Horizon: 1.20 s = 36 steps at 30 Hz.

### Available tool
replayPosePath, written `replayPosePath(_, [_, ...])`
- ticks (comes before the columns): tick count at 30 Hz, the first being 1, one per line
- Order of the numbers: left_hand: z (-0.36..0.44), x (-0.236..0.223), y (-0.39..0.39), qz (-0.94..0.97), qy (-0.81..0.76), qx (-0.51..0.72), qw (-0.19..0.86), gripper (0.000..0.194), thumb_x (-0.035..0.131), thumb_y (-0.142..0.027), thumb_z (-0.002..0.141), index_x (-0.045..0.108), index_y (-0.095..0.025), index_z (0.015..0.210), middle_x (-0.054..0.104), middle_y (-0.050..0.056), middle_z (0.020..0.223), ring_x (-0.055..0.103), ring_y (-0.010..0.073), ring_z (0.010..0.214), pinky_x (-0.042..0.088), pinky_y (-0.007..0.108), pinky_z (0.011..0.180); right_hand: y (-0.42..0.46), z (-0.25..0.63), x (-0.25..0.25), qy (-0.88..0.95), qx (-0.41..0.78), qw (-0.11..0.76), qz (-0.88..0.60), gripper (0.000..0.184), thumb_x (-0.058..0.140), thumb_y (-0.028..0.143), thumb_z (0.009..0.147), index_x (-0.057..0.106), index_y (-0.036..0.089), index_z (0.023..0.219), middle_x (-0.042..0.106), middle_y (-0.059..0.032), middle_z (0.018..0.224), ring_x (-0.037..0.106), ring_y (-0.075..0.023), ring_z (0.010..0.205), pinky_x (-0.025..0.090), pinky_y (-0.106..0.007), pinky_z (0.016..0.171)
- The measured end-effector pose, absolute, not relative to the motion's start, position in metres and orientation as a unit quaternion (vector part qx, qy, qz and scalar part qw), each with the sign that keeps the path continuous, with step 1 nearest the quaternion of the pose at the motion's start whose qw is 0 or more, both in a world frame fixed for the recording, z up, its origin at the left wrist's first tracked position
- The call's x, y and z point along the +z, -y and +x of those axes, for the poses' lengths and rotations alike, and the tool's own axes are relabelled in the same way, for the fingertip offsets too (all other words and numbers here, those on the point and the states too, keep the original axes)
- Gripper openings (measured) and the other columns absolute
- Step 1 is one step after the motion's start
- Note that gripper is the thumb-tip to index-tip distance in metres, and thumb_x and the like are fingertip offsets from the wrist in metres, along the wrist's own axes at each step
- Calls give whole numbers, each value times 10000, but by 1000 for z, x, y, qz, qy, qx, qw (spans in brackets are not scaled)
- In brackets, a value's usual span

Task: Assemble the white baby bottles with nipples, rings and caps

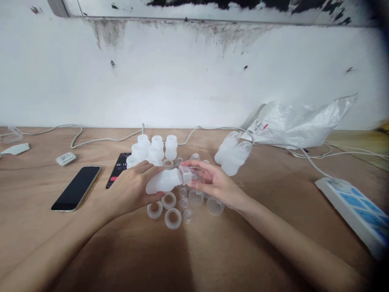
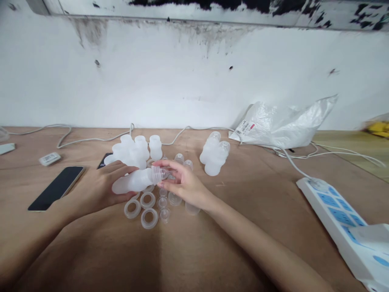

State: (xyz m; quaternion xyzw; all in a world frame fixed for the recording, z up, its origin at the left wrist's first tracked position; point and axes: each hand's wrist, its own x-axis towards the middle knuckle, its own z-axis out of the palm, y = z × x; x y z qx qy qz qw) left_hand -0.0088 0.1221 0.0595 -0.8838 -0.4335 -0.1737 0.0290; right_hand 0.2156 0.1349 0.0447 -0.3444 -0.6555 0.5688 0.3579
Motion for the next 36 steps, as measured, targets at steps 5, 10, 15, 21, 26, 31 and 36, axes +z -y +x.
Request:
replayPosePath(5, [-8,61,-121,-890,418,-180,33,307,569,-317,734,562,-192,1014,616,51,877,565,219,822,457,296,647,-134,214,45,660,570,357,-335,370,611,204,724,529,247,1082,524,-43,1178,543,-187,1017,468,-359,846])
replayPosePath(10, [-6,64,-118,-891,417,-176,26,328,550,-344,757,549,-192,1048,611,46,871,567,218,814,454,295,653,-133,212,42,677,547,367,-329,336,606,171,719,560,260,1040,501,-28,1132,507,-183,1048,460,-354,875])
replayPosePath(15, [-3,66,-115,-878,452,-157,-30,349,545,-352,763,536,-208,1081,604,34,911,593,189,716,451,275,608,-133,211,41,693,529,369,-320,335,598,150,725,572,277,1033,469,-24,1108,497,-179,1045,471,-346,863])
replayPosePath(21, [-4,65,-119,-873,440,-158,-142,291,550,-332,773,545,-235,1047,604,21,957,592,196,838,448,271,684,-132,213,44,748,469,354,-308,353,569,106,740,598,312,1026,473,-15,1127,480,-179,1073,469,-348,858])
replayPosePath(26, [-6,65,-120,-865,440,-160,-180,269,536,-303,788,537,-225,1045,590,24,945,577,197,855,443,287,719,-133,213,43,757,460,353,-302,357,570,125,755,585,325,1050,474,-15,1135,484,-175,1072,476,-344,850])
replayPosePath(31, [-5,66,-118,-869,444,-146,-163,319,515,-300,804,488,-212,1110,553,35,974,563,186,841,440,285,717,-136,214,39,752,464,355,-305,356,609,161,730,574,274,1066,484,-31,1102,513,-164,1014,507,-310,800])
replayPosePath(36, [-2,70,-112,-872,461,-121,-114,318,497,-299,815,481,-206,1119,536,27,956,561,166,772,435,262,650,-137,213,40,741,452,334,-368,349,649,270,704,583,228,1043,570,-45,1052,545,-182,984,508,-312,777])
